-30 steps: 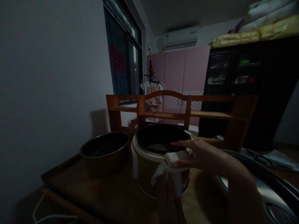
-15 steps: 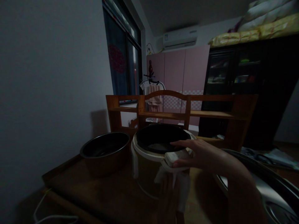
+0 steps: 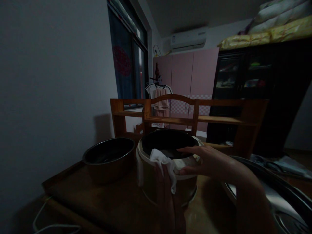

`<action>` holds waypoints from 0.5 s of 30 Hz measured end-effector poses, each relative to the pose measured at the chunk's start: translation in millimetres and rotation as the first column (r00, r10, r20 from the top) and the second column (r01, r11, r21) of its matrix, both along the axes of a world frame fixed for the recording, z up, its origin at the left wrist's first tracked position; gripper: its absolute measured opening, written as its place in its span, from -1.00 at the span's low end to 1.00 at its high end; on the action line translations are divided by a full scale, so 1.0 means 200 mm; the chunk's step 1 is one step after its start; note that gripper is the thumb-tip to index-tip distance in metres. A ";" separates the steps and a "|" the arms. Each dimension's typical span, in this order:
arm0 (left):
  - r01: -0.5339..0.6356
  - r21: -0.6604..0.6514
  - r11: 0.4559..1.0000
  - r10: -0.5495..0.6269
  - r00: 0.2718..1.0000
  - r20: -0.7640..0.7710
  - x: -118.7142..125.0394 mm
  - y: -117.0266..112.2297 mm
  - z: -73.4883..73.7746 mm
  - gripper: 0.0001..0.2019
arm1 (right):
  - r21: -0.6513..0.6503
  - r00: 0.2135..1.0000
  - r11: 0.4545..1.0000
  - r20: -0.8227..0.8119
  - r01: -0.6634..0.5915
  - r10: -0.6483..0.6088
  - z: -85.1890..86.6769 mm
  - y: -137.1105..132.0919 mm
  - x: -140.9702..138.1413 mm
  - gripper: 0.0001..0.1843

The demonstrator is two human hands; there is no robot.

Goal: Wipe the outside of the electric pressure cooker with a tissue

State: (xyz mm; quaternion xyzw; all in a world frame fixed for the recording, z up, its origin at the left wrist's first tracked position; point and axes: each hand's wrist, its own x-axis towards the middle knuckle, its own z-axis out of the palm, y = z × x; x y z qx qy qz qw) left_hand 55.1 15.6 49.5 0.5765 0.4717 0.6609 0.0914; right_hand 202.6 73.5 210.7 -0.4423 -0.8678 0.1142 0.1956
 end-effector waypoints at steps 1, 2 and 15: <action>0.003 -0.001 1.000 -0.003 1.000 -0.001 0.00 0.01 0.02 -0.40 | -0.005 1.000 1.000 -0.002 -0.003 0.003 0.00 0.00 0.00 -0.21; 0.006 -0.001 1.000 -0.006 1.000 -0.002 0.00 0.01 0.04 -0.40 | -0.011 1.000 1.000 -0.001 -0.005 0.005 0.00 0.00 0.00 -0.22; -0.022 -0.020 1.000 0.022 1.000 -0.001 -0.03 -0.03 0.04 -0.59 | -0.002 1.000 1.000 -0.008 -0.005 0.005 0.00 0.00 0.00 -0.21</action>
